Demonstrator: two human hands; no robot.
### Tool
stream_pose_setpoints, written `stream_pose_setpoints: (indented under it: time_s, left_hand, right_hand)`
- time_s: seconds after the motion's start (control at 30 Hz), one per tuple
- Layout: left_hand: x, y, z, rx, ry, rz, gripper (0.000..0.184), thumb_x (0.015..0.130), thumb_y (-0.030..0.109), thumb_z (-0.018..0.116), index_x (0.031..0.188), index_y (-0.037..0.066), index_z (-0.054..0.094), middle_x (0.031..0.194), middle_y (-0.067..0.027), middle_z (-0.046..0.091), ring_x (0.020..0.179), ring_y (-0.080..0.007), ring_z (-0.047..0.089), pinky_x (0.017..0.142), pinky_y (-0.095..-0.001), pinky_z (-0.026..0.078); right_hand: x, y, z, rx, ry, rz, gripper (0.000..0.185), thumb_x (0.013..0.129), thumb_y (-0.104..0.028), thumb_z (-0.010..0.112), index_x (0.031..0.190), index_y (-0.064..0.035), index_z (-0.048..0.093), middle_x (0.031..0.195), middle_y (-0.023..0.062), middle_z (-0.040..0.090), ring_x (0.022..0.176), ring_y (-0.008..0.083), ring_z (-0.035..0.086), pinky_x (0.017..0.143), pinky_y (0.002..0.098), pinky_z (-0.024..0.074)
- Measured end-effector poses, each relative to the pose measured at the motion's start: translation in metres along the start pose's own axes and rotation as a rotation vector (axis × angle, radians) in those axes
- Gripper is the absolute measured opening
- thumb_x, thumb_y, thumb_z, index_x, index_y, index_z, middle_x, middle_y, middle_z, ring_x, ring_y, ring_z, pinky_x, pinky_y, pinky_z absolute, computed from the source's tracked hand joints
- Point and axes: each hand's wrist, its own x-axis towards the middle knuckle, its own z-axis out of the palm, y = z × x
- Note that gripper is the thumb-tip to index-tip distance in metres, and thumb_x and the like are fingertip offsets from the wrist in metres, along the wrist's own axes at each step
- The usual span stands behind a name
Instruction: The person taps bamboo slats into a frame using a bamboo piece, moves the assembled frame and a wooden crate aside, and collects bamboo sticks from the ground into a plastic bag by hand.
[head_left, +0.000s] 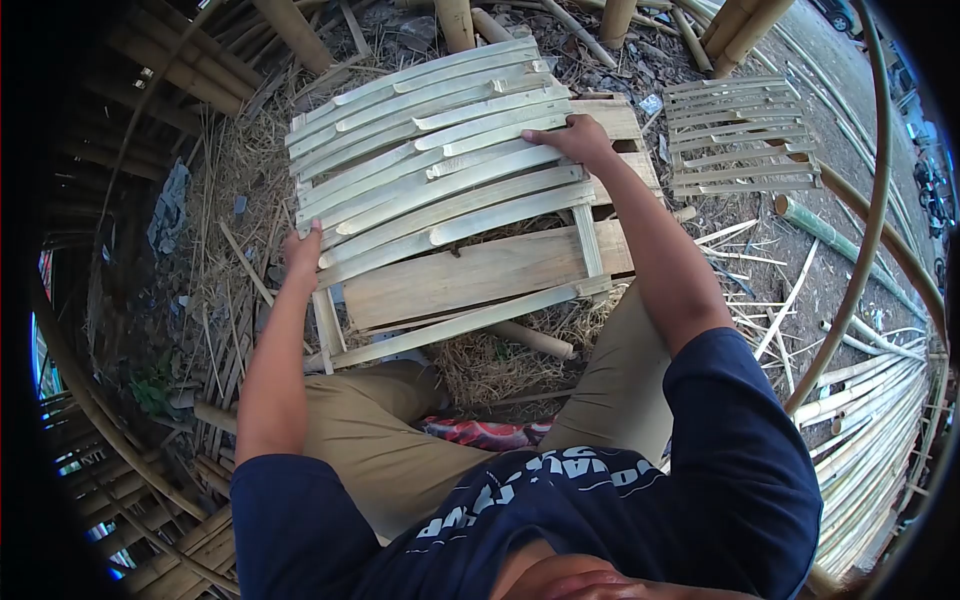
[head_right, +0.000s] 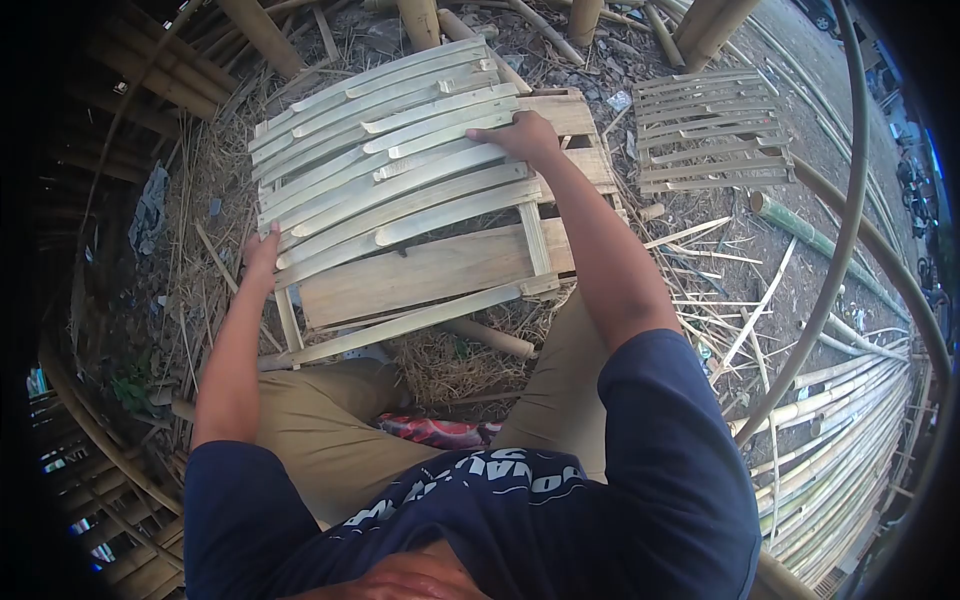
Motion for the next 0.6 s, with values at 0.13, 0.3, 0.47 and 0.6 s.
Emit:
stream_pose_setpoints:
  time_s: [0.13, 0.3, 0.47, 0.6]
  left_hand:
    - [0.013, -0.014, 0.009, 0.036, 0.047, 0.006, 0.052, 0.096, 0.038, 0.066, 0.13, -0.002, 0.061, 0.129, -0.0204, 0.065, 0.117, -0.0301, 0.061, 0.101, -0.0424, 0.045]
    - [-0.007, 0.003, 0.003, -0.014, -0.018, -0.031, 0.052, 0.096, 0.035, 0.066, 0.131, -0.002, 0.059, 0.129, -0.0202, 0.064, 0.118, -0.0308, 0.06, 0.102, -0.0427, 0.044]
    - [0.003, -0.006, 0.005, -0.144, -0.011, -0.103, 0.051, 0.096, 0.036, 0.067, 0.13, -0.002, 0.059, 0.13, -0.0189, 0.063, 0.118, -0.0291, 0.06, 0.101, -0.0421, 0.045]
    - [-0.008, 0.003, 0.005, -0.08, -0.044, -0.01, 0.057, 0.096, 0.04, 0.067, 0.133, -0.002, 0.057, 0.134, -0.0199, 0.06, 0.121, -0.0298, 0.058, 0.103, -0.0415, 0.044]
  right_hand:
    - [-0.001, -0.003, -0.003, -0.003, -0.019, 0.016, 0.094, 0.058, -0.072, 0.085, 0.109, 0.0054, 0.072, 0.102, 0.0169, 0.075, 0.098, 0.0293, 0.073, 0.089, 0.038, 0.0572]
    - [-0.005, -0.012, -0.007, -0.069, 0.014, 0.011, 0.093, 0.057, -0.072, 0.085, 0.106, 0.0053, 0.072, 0.1, 0.0173, 0.075, 0.097, 0.0291, 0.073, 0.088, 0.038, 0.0574]
    - [-0.001, -0.009, -0.003, -0.103, -0.048, 0.03, 0.097, 0.058, -0.078, 0.081, 0.106, 0.0058, 0.072, 0.1, 0.0183, 0.075, 0.098, 0.0291, 0.073, 0.087, 0.0381, 0.0576]
    - [0.007, -0.009, -0.003, -0.271, -0.093, 0.059, 0.1, 0.061, -0.084, 0.074, 0.107, 0.0042, 0.073, 0.103, 0.0174, 0.075, 0.101, 0.0306, 0.073, 0.089, 0.04, 0.0568]
